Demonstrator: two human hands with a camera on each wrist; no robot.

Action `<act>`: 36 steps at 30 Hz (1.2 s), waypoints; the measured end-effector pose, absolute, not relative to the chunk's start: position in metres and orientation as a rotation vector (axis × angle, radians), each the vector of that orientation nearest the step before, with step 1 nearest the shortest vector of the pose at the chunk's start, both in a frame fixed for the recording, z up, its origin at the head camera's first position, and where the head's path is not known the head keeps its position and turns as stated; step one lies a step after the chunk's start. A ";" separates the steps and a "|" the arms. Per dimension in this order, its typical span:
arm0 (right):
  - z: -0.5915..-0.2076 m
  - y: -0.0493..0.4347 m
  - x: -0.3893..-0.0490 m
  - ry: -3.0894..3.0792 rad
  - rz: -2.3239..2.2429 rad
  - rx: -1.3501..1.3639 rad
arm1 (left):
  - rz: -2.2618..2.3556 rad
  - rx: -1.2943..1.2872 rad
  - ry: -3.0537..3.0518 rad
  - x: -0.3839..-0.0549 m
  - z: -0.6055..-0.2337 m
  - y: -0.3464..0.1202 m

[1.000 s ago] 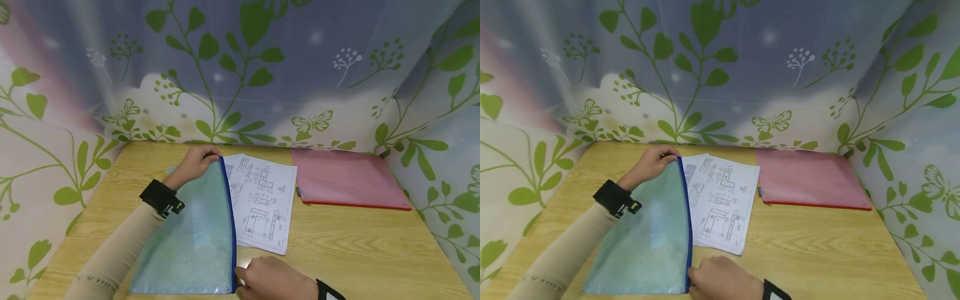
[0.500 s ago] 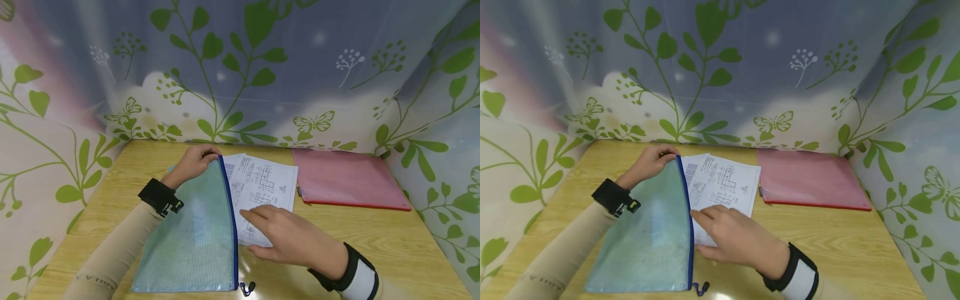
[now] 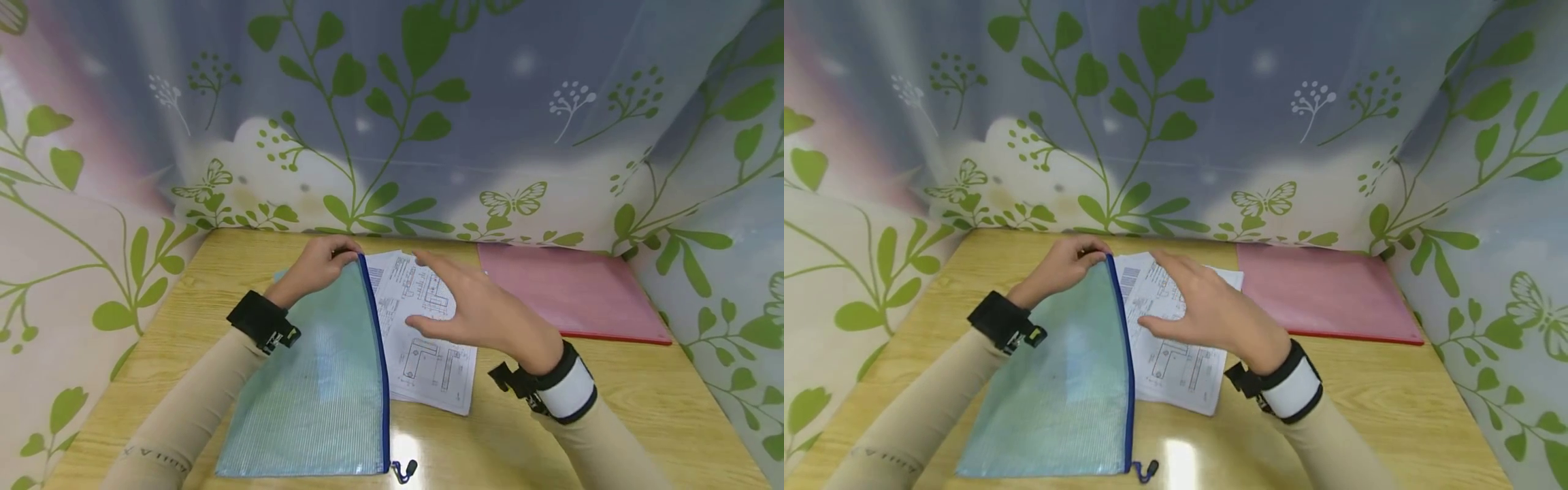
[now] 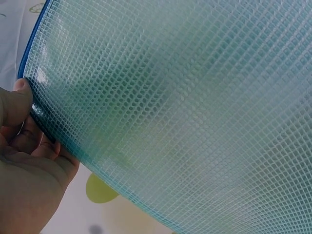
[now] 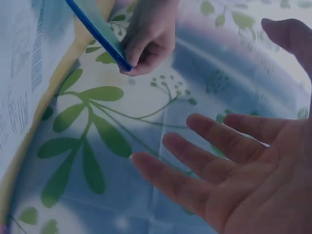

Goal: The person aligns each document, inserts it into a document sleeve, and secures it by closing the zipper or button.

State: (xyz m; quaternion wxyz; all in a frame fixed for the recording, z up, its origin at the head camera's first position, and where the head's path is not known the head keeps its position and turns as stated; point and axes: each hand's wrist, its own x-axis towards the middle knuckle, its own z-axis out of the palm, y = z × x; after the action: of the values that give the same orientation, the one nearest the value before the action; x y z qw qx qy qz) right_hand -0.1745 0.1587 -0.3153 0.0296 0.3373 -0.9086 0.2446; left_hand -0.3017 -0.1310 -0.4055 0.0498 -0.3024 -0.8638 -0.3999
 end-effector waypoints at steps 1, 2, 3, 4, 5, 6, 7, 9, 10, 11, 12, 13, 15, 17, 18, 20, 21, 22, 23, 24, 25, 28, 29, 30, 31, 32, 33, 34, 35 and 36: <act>-0.316 0.160 -0.180 -2.805 0.800 1.021 | -1.216 -0.919 -2.633 -0.301 -0.405 -0.131; -0.317 0.161 -0.184 -2.815 0.846 1.001 | -1.216 -0.915 -2.636 -0.301 -0.404 -0.131; -0.318 0.162 -0.189 -2.822 0.885 0.980 | -1.213 -0.909 -2.640 -0.301 -0.403 -0.131; -0.320 0.163 -0.193 -2.834 0.925 0.956 | -1.214 -0.908 -2.643 -0.300 -0.402 -0.131; -0.322 0.164 -0.197 -2.846 0.942 0.932 | -1.212 -0.909 -2.645 -0.300 -0.401 -0.131; -0.324 0.165 -0.200 -2.859 0.960 0.909 | -1.212 -0.909 -2.648 -0.300 -0.401 -0.131; -0.326 0.165 -0.204 -2.868 0.970 0.894 | -1.214 -0.908 -2.651 -0.300 -0.400 -0.131; -0.330 0.165 -0.211 -2.897 0.996 0.860 | -1.213 -0.907 -2.652 -0.300 -0.399 -0.131; -0.332 0.165 -0.214 -2.915 1.006 0.847 | -1.210 -0.910 -2.652 -0.300 -0.399 -0.131; -0.335 0.165 -0.218 -2.933 1.010 0.839 | -1.209 -0.910 -2.652 -0.300 -0.399 -0.132; -0.337 0.165 -0.221 -2.954 1.020 0.826 | -1.205 -0.911 -2.653 -0.300 -0.399 -0.132; -0.340 0.165 -0.225 -2.975 1.021 0.816 | -1.197 -0.913 -2.650 -0.300 -0.399 -0.132; -0.346 0.165 -0.231 -3.010 1.018 0.812 | -1.190 -0.916 -2.643 -0.299 -0.398 -0.132; -0.353 0.164 -0.236 -3.027 1.038 0.829 | -1.185 -0.918 -2.636 -0.298 -0.398 -0.131; -0.356 0.163 -0.238 -3.032 1.051 0.841 | -1.183 -0.916 -2.634 -0.298 -0.399 -0.131; -0.364 0.162 -0.242 -3.041 1.089 0.866 | -1.183 -0.914 -2.633 -0.299 -0.399 -0.131; -0.368 0.161 -0.243 -3.042 1.120 0.870 | -1.183 -0.911 -2.635 -0.298 -0.399 -0.131; -0.372 0.160 -0.245 -3.047 1.156 0.872 | -1.184 -0.909 -2.638 -0.298 -0.399 -0.131; -0.376 0.159 -0.246 -3.057 1.199 0.866 | -1.183 -0.907 -2.641 -0.298 -0.400 -0.130; -0.381 0.157 -0.247 -3.062 1.232 0.872 | -1.184 -0.907 -2.642 -0.298 -0.400 -0.130; -0.385 0.156 -0.248 -3.073 1.270 0.870 | -1.182 -0.908 -2.644 -0.298 -0.400 -0.130; -0.399 0.151 -0.249 -3.102 1.359 0.878 | -1.180 -0.904 -2.644 -0.298 -0.399 -0.130; -0.403 0.149 -0.249 -3.110 1.373 0.893 | -1.176 -0.905 -2.643 -0.298 -0.399 -0.130; -0.407 0.147 -0.249 -3.113 1.379 0.918 | -1.172 -0.903 -2.643 -0.298 -0.399 -0.130; -0.410 0.146 -0.249 -3.124 1.381 0.930 | -1.169 -0.903 -2.643 -0.298 -0.400 -0.130; -0.414 0.144 -0.248 -3.130 1.372 0.952 | -1.169 -0.909 -2.641 -0.298 -0.400 -0.131; -0.417 0.143 -0.247 -3.134 1.366 0.976 | -1.164 -0.914 -2.638 -0.298 -0.399 -0.131; -0.419 0.141 -0.246 -3.136 1.369 0.997 | -1.163 -0.921 -2.634 -0.298 -0.399 -0.131; -0.422 0.140 -0.246 -3.133 1.374 1.021 | -1.162 -0.926 -2.631 -0.299 -0.399 -0.131; -0.425 0.138 -0.245 -3.130 1.381 1.046 | -1.166 -0.933 -2.626 -0.299 -0.399 -0.132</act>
State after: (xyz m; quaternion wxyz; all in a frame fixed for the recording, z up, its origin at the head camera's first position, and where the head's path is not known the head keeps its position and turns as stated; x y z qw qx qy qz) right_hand -0.2448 0.1381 -0.4252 -0.2162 0.2855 -0.8543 0.3768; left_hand -0.2987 -0.1317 -0.3985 0.0602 -0.3083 -0.8677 -0.3853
